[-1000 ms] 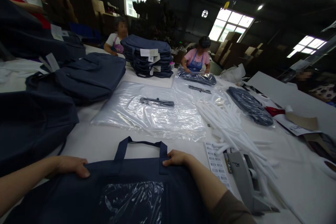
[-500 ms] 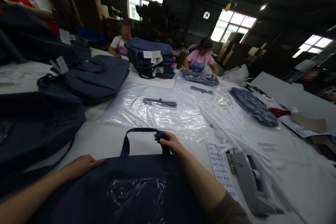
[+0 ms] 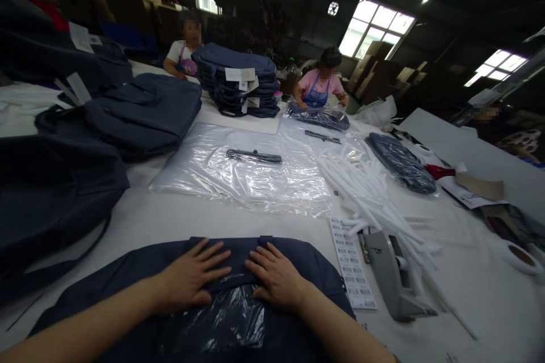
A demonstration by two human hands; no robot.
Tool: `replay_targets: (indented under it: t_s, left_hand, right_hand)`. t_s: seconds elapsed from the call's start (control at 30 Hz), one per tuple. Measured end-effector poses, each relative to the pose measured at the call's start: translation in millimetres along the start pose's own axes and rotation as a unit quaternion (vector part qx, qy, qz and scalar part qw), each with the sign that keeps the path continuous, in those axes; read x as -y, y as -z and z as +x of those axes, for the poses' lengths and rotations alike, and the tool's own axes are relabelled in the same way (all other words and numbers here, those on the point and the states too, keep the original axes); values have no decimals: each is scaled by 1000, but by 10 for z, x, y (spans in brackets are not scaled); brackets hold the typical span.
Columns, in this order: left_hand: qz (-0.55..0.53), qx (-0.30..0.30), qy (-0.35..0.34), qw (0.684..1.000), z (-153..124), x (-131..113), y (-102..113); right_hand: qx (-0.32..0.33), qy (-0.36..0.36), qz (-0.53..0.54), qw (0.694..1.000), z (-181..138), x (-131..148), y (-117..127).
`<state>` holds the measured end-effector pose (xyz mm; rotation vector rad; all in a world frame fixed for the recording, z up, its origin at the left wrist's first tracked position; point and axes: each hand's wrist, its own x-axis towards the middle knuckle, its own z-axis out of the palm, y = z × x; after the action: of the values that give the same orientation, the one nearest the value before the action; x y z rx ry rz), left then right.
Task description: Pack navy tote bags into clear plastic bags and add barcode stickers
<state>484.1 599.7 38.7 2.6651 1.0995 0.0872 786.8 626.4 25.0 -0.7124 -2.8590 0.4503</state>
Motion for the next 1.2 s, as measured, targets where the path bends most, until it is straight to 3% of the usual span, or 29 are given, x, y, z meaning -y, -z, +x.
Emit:
replay_targets:
  t_s: [0.1,0.17,0.23,0.33,0.47,0.53,0.6,0.7,0.77,0.87,1.0,1.1,1.2]
  left_hand:
    - [-23,21,-12,999,-42,-89,-225]
    - [-46,-35,29,998,-66,-19,-166]
    - [-83,-127,87,985,-9,130,38]
    - [-123,-241,164,949,267,510,421]
    - [-149,-298,272,903,767,1252,694]
    - [-143,-279,344,885,951,1639,679]
    - [-112,-217,383,891,1064,1977,599]
    - [-88,-121,380,913,1155,2328,505]
    - [-94,-75,377,918,1219,2465,551]
    - [-95,-41,368,924,1364,2574,786]
    - [-59,-94,376,920,1564,2529,1112]
    - [5,-133,353,926,1588,2411,1178]
    - [57,-152,297,941,1396,2382,1148]
  right_hand:
    - [3,-16,30,999,-84,-9,-29]
    - [-19,-25,44,999,-116,-47,37]
    - [-53,-39,55,996,-76,-160,167]
    - [-127,-102,86,983,147,-539,379]
    - [-192,-215,115,951,582,-1280,481]
    - [-165,-270,89,944,744,-1603,453]
    - [-125,-302,60,943,834,-1831,405]
    - [-98,-304,43,947,876,-2004,369]
    - [-84,-309,35,947,900,-2062,395]
    - [-65,-340,13,938,991,-2148,466]
    - [-56,-376,-27,924,1150,-2268,555]
    - [-76,-378,-61,921,1237,-2346,665]
    - [-106,-347,-100,926,1281,-2414,811]
